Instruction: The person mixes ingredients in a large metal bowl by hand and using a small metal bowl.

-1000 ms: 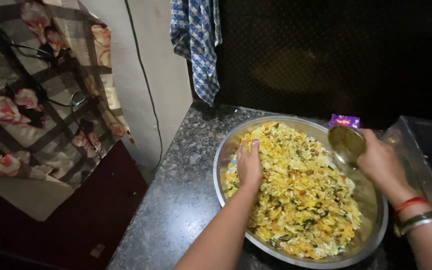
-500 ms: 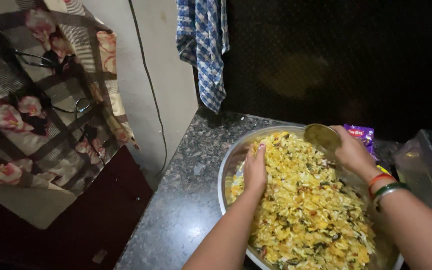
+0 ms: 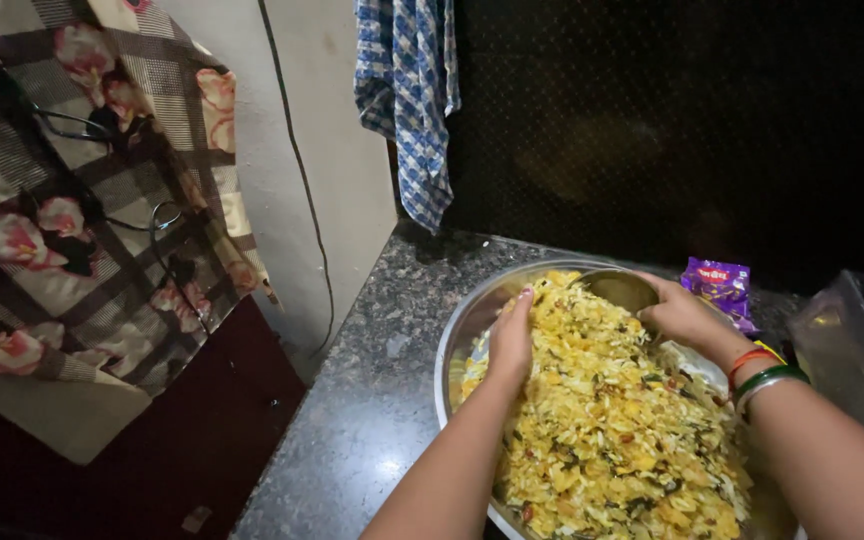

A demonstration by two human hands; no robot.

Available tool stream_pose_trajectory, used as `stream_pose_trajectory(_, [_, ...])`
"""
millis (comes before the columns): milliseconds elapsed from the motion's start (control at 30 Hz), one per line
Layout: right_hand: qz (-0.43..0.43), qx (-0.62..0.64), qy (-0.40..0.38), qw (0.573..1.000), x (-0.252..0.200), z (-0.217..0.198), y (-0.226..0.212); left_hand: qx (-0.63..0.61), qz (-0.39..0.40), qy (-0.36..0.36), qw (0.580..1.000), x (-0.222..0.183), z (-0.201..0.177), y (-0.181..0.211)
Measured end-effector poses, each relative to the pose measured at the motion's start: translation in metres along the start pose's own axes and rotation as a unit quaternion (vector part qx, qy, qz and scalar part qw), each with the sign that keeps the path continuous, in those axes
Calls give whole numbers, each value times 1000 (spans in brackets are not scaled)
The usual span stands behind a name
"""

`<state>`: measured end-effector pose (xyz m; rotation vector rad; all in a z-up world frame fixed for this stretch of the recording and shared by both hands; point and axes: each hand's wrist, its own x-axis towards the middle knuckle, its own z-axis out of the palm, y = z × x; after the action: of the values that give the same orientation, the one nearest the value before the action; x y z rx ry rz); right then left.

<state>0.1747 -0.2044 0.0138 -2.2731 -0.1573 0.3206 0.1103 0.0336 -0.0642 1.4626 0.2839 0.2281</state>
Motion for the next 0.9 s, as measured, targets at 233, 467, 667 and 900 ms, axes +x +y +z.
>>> stream_pose_trajectory(233, [-91,-13,13,996,-37,-13,-4,-106,1,-35,994,-2,0,2])
stream_pose_trajectory(467, [-212,-73,31,974,-129,-44,-62,-37,9,-81,996,-32,-1,36])
stream_pose_trajectory(667, [-163,-99,157,969,-143,-56,-54,-22,111,-129,985,-46,-1,49])
stream_pose_trajectory(900, [52,-238,193,950,-94,-37,-4,186,-28,106,976,-30,-14,32])
